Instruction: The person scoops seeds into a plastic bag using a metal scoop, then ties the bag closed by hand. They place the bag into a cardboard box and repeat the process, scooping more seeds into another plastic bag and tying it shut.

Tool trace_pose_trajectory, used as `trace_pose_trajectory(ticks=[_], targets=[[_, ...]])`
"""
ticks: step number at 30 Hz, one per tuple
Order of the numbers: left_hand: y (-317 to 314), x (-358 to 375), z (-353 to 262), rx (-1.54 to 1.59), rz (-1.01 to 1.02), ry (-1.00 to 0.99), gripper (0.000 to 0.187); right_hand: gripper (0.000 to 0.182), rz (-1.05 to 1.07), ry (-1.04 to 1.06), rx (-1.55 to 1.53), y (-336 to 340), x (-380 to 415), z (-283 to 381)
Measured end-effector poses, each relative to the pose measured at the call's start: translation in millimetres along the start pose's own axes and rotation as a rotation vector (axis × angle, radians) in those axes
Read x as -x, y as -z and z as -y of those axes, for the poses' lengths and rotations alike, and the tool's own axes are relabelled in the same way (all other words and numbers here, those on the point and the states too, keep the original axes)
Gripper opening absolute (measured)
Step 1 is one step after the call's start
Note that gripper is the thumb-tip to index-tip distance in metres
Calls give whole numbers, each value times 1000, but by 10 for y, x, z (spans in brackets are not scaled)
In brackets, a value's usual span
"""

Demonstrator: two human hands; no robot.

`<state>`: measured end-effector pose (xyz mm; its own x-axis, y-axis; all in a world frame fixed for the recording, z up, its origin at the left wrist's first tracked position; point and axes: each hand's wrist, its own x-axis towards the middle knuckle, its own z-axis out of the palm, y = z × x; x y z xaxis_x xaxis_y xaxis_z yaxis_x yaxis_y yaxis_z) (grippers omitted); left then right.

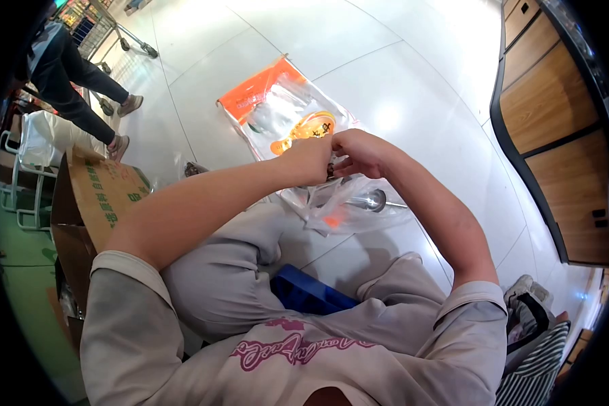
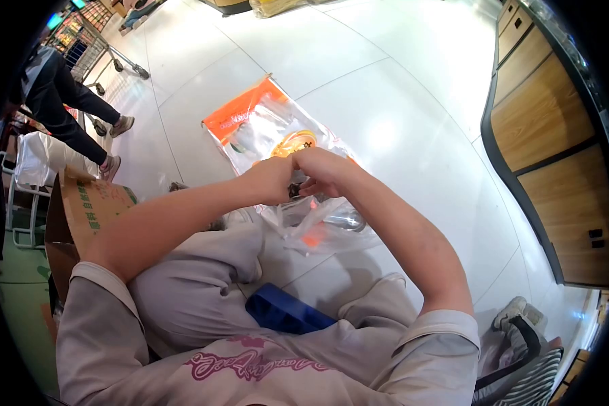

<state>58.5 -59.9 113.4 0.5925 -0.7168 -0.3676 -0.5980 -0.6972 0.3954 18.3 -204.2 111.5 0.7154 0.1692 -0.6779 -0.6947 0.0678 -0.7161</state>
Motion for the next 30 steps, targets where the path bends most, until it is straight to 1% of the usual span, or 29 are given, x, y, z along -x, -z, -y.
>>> trace_pose_trajectory(ticks=[2,4,6,7,8,10,11,12,13,15,17,19,20,21,22,24,25,27,28,29,30], targets=[[-32,2,39,-9,11,10,52,17,-23,-6,-4,-8,-6,-16],[-78,4,106,30,-47,-121,37,17,-44,-12,-7,13,-75,-54],[-98,6,145,65,-42,-138,34,20,23,-16,6,56,-195,-111],[-107,5,163,101,-39,-156,32,20,24,-16,5,71,-235,-143],[-114,4,175,101,-38,-156,32,20,28,22,36,45,-225,-139],[-125,-3,200,63,-40,-66,36,21,32,60,66,30,-162,-103],[-74,21,180,64,-39,-65,36,22,-27,125,67,46,-82,-58],[15,68,139,-46,22,-53,30,23,-86,188,69,69,-37,-42],[66,98,119,-155,83,-40,24,23,-83,185,71,119,-62,-66],[54,96,216,-190,110,-37,21,27,-380,133,642,287,-194,-198],[61,64,302,-232,138,-40,18,34,-187,-138,927,453,-457,-607],[81,41,352,-304,309,72,22,38,-62,-382,852,511,-695,-1157],[93,43,356,-310,312,69,22,34,-4,-432,857,591,-929,-1519],[114,44,359,-309,364,116,15,34,-76,-262,842,474,-782,-1596],[139,41,360,-308,413,163,10,37,-8,-136,891,441,-655,-1582],[129,23,394,-326,426,158,9,42,-313,224,972,632,-1224,-2499],[118,20,404,-338,440,152,9,42,-312,223,972,586,-1186,-2529],[139,32,397,-338,431,131,10,47,-298,224,674,497,-1124,-2517],[152,34,387,-339,420,112,10,47,-300,221,678,481,-1199,-2560],[161,22,380,-336,419,110,10,44,-299,252,406,476,-1365,-2676],[172,3,373,-341,449,140,20,42,-293,281,132,433,-1427,-2684]])
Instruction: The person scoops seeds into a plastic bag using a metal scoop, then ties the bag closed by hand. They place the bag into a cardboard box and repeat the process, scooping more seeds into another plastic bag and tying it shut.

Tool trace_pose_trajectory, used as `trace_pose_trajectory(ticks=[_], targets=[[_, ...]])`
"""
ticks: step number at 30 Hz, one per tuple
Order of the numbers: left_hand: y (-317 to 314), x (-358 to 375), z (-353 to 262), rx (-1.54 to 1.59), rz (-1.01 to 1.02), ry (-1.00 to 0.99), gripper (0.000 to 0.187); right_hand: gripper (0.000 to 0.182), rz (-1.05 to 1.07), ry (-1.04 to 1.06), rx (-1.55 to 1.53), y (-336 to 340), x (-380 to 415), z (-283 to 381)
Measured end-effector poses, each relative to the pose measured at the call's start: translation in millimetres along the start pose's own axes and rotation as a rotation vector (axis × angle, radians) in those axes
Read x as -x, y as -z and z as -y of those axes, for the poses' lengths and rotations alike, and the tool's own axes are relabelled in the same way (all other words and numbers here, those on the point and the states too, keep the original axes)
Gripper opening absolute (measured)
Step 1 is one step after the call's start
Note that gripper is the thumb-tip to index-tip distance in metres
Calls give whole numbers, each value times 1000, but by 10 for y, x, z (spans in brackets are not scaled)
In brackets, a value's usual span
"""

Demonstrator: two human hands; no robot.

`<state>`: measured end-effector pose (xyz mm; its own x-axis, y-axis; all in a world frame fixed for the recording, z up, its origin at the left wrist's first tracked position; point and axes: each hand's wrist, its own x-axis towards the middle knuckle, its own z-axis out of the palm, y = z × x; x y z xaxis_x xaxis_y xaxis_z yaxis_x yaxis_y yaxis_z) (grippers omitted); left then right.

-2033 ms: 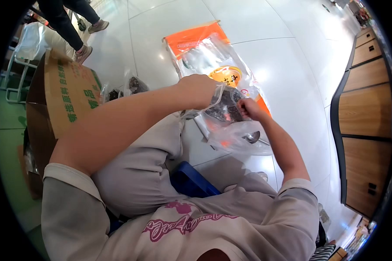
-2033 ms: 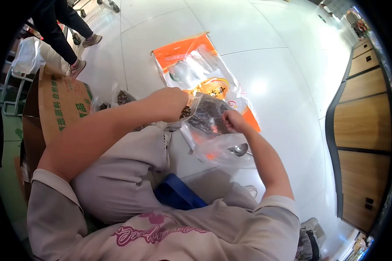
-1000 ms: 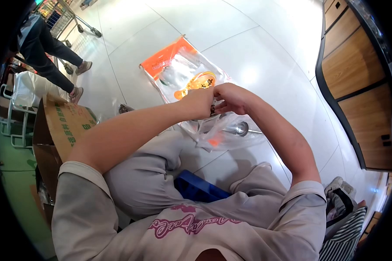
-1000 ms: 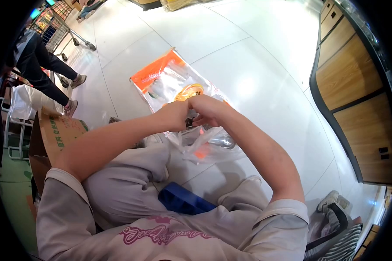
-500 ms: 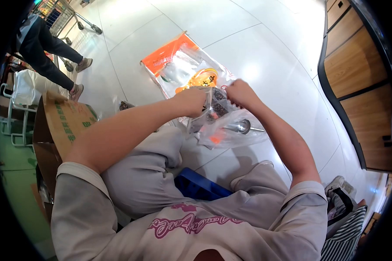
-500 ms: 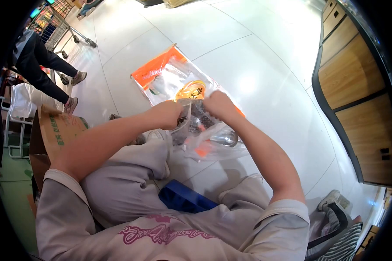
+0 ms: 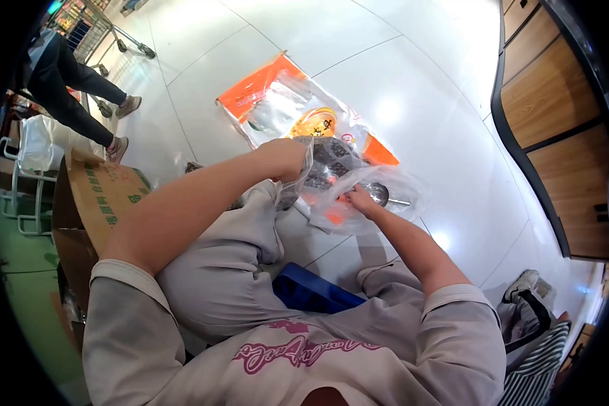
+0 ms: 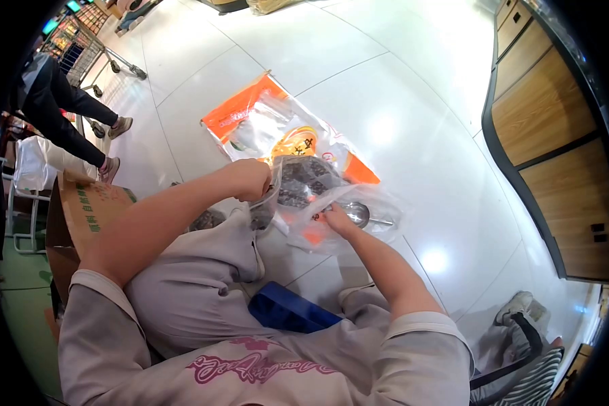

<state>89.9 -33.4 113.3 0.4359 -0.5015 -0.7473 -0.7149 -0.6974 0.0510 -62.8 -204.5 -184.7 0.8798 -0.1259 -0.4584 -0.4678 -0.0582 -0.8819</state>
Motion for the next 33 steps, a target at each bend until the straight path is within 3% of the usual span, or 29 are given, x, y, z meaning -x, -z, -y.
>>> trace_pose_trajectory(ticks=[1,3,7,10,12,13,15,16,18,20,22,28,32,33], targets=[[10,-4,-2,-1,35,26,39,42,1,0,1,-32,-46,-17],[6,15,38,0,-38,-22,45,40,-13,-168,-250,-113,-73,186],[-46,7,155,99,-255,-82,64,42,-53,-274,-436,-238,-71,397],[-66,59,220,167,-368,-59,67,48,68,-258,-278,-298,-333,232],[14,168,209,189,-362,-41,66,42,-199,-198,-235,-439,-318,322],[40,216,215,213,-348,-29,65,42,-194,-191,-234,-462,-294,355],[-56,129,339,207,-406,-26,62,45,-108,-108,170,-448,-266,355],[-115,60,403,203,-458,-29,60,45,-106,-102,171,-409,-266,330],[-133,44,465,205,-447,-8,57,49,160,456,1198,-321,-314,221],[-153,48,518,208,-434,16,54,57,168,415,1227,-312,-309,207],[-171,63,561,227,-388,50,52,44,40,292,1293,-315,-341,240],[-201,87,601,222,-264,122,58,44,159,106,1353,-399,-342,497],[-218,38,617,224,-215,96,58,41,159,233,1401,-417,-467,31],[-214,15,620,221,-218,91,58,41,0,330,1363,-449,-440,9]])
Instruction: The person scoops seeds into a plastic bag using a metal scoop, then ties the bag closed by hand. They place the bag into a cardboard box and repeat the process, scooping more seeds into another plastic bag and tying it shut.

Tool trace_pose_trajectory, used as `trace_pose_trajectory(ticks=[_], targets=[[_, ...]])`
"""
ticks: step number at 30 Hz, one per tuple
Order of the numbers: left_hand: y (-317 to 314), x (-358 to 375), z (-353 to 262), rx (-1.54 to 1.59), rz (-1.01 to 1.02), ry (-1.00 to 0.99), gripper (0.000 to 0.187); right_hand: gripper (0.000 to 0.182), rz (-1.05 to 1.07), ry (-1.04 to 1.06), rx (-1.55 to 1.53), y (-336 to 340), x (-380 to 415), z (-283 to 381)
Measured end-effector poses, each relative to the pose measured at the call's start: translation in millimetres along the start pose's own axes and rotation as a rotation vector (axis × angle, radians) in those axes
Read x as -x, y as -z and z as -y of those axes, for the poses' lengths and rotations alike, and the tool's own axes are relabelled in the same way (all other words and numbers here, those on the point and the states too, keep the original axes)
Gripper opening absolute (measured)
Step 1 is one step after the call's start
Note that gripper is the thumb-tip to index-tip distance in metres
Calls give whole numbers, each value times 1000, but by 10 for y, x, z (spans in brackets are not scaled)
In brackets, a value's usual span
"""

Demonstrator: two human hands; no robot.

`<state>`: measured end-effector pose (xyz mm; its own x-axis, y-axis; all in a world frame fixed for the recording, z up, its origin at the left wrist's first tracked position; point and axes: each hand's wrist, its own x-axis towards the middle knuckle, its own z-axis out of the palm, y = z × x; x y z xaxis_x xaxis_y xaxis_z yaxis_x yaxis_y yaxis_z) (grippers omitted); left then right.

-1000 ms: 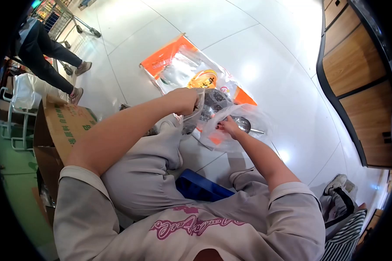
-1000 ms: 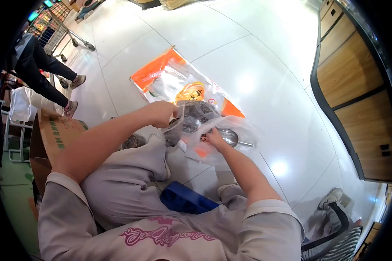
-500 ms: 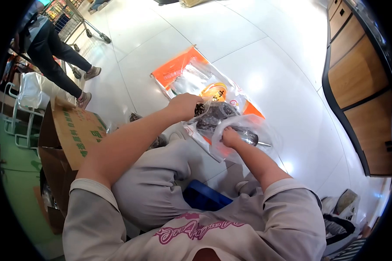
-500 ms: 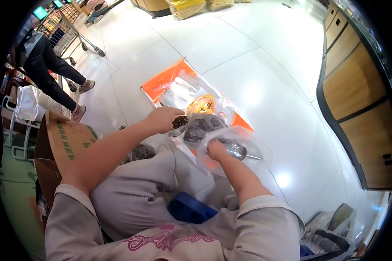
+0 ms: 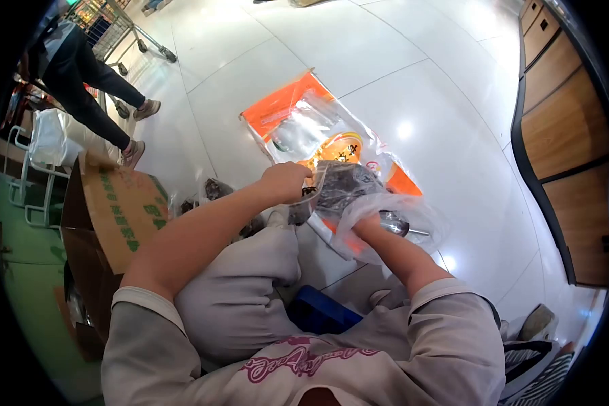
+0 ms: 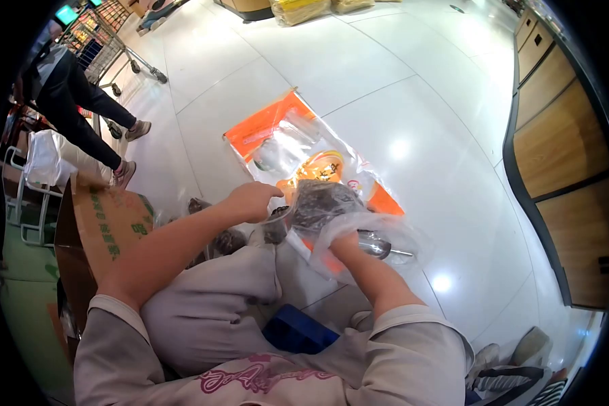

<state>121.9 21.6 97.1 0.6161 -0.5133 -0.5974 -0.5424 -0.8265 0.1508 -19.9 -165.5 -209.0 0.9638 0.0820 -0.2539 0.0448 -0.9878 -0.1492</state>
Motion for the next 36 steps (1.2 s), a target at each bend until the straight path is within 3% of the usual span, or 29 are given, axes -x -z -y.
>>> trace_pose_trajectory(ticks=[1,2,3,13,15,19,25,28,30,31,36], targets=[[-2,-20,1,11,22,9,58,41,-172,-25,-12,-4,-8,34],[16,-56,9,19,39,17,58,49,22,-124,-70,209,-14,81],[9,-74,24,20,36,11,58,51,83,-153,-91,307,-40,97],[-111,-214,98,27,-144,-96,49,70,55,0,-132,831,-263,-208],[-167,-225,86,32,-135,-96,47,76,3,-178,-86,737,-293,-249],[-209,-155,84,88,-114,-139,46,77,-147,-343,-244,522,-407,-170],[-310,-178,200,104,-106,-125,54,79,-307,-412,-432,511,-560,2],[-331,-138,185,115,-90,-127,56,71,-282,-381,-643,771,-586,-64],[-307,-116,151,130,-121,-166,55,52,59,-187,-502,942,-695,-191],[-318,-123,138,131,-108,-179,55,51,144,-128,-420,927,-659,-186],[-408,-161,174,143,-168,-207,52,46,143,-160,-205,562,-448,99]])
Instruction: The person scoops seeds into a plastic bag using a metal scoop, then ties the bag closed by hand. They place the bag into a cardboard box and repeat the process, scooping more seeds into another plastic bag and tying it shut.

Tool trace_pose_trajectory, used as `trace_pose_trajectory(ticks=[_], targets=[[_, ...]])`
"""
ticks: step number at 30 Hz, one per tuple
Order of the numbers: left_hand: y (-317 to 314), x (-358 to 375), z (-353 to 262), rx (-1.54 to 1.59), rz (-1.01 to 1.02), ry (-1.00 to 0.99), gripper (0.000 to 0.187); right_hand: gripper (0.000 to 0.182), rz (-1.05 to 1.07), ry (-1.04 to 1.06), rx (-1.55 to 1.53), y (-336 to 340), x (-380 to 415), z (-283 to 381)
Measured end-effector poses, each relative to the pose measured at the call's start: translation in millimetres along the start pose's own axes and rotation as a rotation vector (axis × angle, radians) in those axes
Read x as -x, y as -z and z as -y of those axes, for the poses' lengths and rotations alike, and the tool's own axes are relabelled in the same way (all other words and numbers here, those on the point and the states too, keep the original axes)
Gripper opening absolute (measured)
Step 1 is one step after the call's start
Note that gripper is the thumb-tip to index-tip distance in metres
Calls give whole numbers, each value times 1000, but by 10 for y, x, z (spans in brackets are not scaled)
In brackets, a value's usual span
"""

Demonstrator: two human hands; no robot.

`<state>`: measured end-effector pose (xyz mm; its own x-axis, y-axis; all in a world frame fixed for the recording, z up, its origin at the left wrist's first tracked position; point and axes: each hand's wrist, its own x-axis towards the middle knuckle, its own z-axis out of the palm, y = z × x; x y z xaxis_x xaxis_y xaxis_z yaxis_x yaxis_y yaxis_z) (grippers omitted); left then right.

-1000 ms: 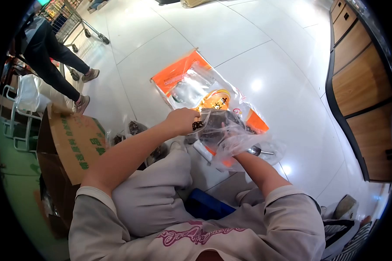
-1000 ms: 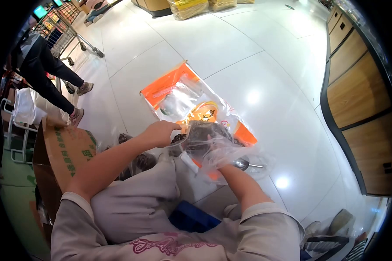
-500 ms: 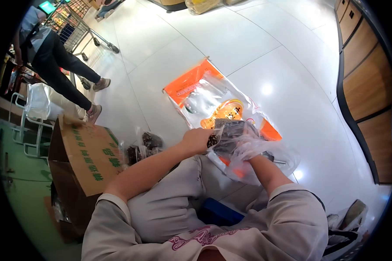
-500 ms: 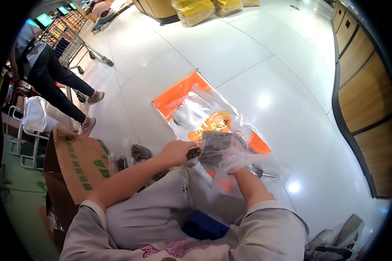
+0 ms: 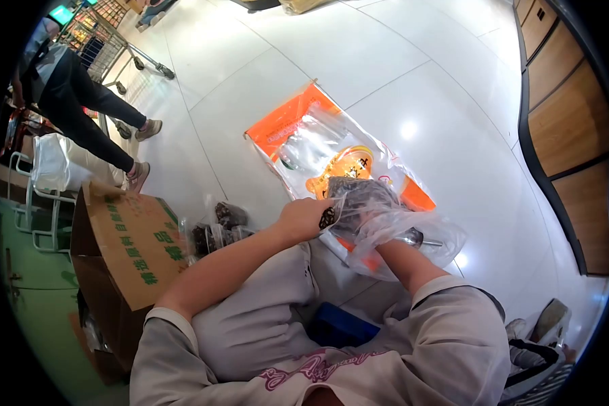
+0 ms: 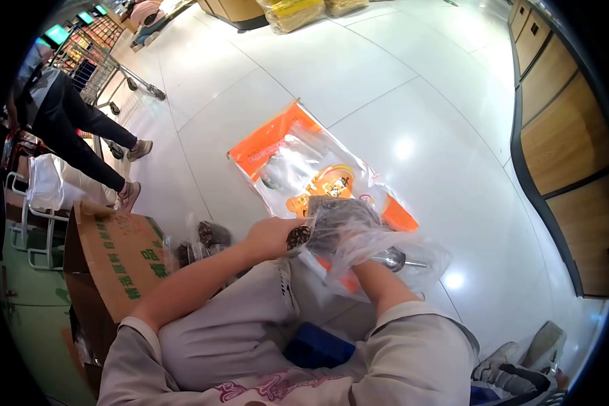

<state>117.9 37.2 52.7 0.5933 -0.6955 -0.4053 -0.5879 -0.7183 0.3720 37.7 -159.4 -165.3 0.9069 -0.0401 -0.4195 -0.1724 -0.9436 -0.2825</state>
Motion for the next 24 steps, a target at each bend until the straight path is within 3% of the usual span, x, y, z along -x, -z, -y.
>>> trace_pose_trajectory(ticks=[7,14,19,21,22,24], targets=[[76,46,-54,-32,24,10,53,40,94,1,2,-137,185,100],[174,28,-188,-82,17,-1,56,34,409,0,-237,346,426,40],[506,38,-466,-186,156,26,65,32,565,-84,-410,680,752,-252],[671,102,-740,-176,197,40,69,30,793,-207,-482,862,816,-407],[706,126,-824,-194,180,27,70,35,577,-97,-478,907,938,-483],[800,222,-1030,-207,168,25,72,33,602,-124,-478,1039,940,-622]])
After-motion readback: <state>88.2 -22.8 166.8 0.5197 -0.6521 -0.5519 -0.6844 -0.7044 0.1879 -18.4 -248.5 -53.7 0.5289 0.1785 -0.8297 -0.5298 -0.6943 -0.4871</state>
